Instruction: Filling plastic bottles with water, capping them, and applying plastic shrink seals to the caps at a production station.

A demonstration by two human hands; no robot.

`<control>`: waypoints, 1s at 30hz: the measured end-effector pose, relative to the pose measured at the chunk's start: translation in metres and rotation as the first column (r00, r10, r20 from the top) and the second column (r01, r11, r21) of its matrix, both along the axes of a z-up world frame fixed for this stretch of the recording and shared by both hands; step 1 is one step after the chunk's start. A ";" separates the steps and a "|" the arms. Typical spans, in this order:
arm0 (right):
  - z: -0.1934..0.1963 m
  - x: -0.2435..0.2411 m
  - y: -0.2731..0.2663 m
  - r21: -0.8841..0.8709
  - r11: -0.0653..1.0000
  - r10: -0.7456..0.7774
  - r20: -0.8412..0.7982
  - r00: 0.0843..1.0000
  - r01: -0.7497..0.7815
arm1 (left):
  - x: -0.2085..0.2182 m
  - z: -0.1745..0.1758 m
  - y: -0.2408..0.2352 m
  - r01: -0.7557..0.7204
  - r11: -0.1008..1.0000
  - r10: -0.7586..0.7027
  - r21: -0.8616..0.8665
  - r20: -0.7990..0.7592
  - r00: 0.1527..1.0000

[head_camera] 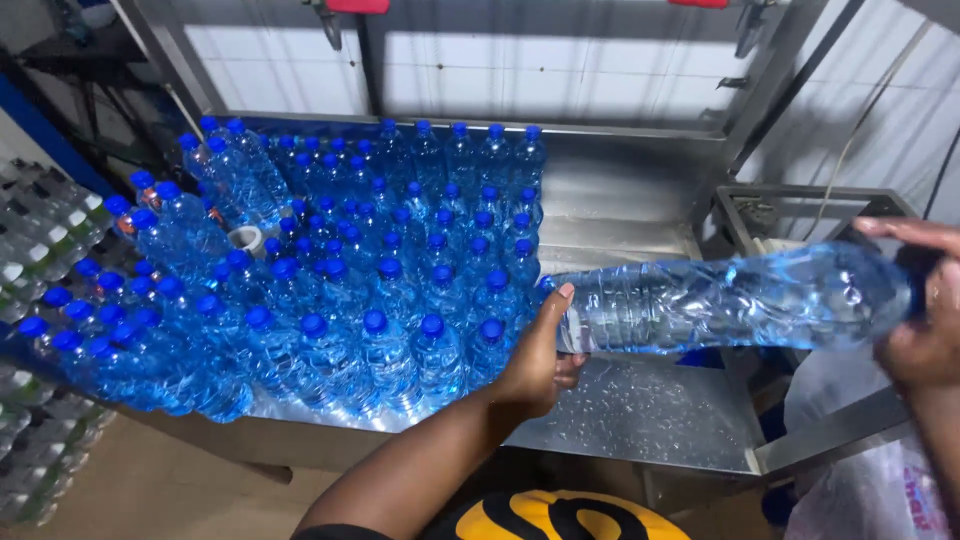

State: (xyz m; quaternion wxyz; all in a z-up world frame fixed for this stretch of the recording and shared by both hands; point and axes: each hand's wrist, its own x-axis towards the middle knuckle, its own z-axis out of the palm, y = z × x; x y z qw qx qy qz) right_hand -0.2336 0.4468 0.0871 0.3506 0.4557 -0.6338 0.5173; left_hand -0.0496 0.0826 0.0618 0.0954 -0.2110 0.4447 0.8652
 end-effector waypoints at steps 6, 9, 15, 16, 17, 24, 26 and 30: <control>0.057 0.025 -0.046 0.243 0.957 -0.284 0.892 0.352 0.157 | 0.009 0.002 -0.014 -0.504 0.507 -0.293 -0.700 -0.689 0.663; 0.060 0.039 -0.042 0.334 0.937 -0.336 0.777 0.533 0.104 | -0.028 -0.009 -0.025 -0.291 0.603 -0.060 -0.743 -0.406 0.912; 0.004 -0.004 -0.009 -0.006 1.000 0.016 -0.085 0.996 -0.017 | -0.027 0.021 -0.002 -0.039 0.976 0.052 -0.215 0.058 0.997; 0.018 -0.008 -0.008 0.169 0.973 -0.134 -0.146 0.980 0.158 | -0.023 0.017 0.005 -0.092 0.840 0.054 -0.535 -0.086 0.995; 0.026 -0.005 -0.005 0.330 0.886 -0.267 -0.210 0.940 0.325 | -0.014 0.009 0.012 -0.164 0.600 0.010 -0.783 -0.198 0.980; 0.002 -0.013 -0.015 0.145 0.978 -0.080 0.925 0.372 -0.151 | -0.005 -0.039 -0.039 -0.660 0.096 -0.485 -0.745 -0.614 0.623; -0.010 -0.031 0.010 0.421 0.866 -0.192 -0.219 0.957 0.270 | -0.035 -0.056 -0.045 -0.321 0.931 0.238 -0.176 -0.374 0.897; -0.041 -0.046 0.046 0.820 0.392 -0.508 -0.185 0.841 0.417 | 0.001 -0.013 -0.044 -0.085 0.967 0.016 -0.242 -0.275 0.961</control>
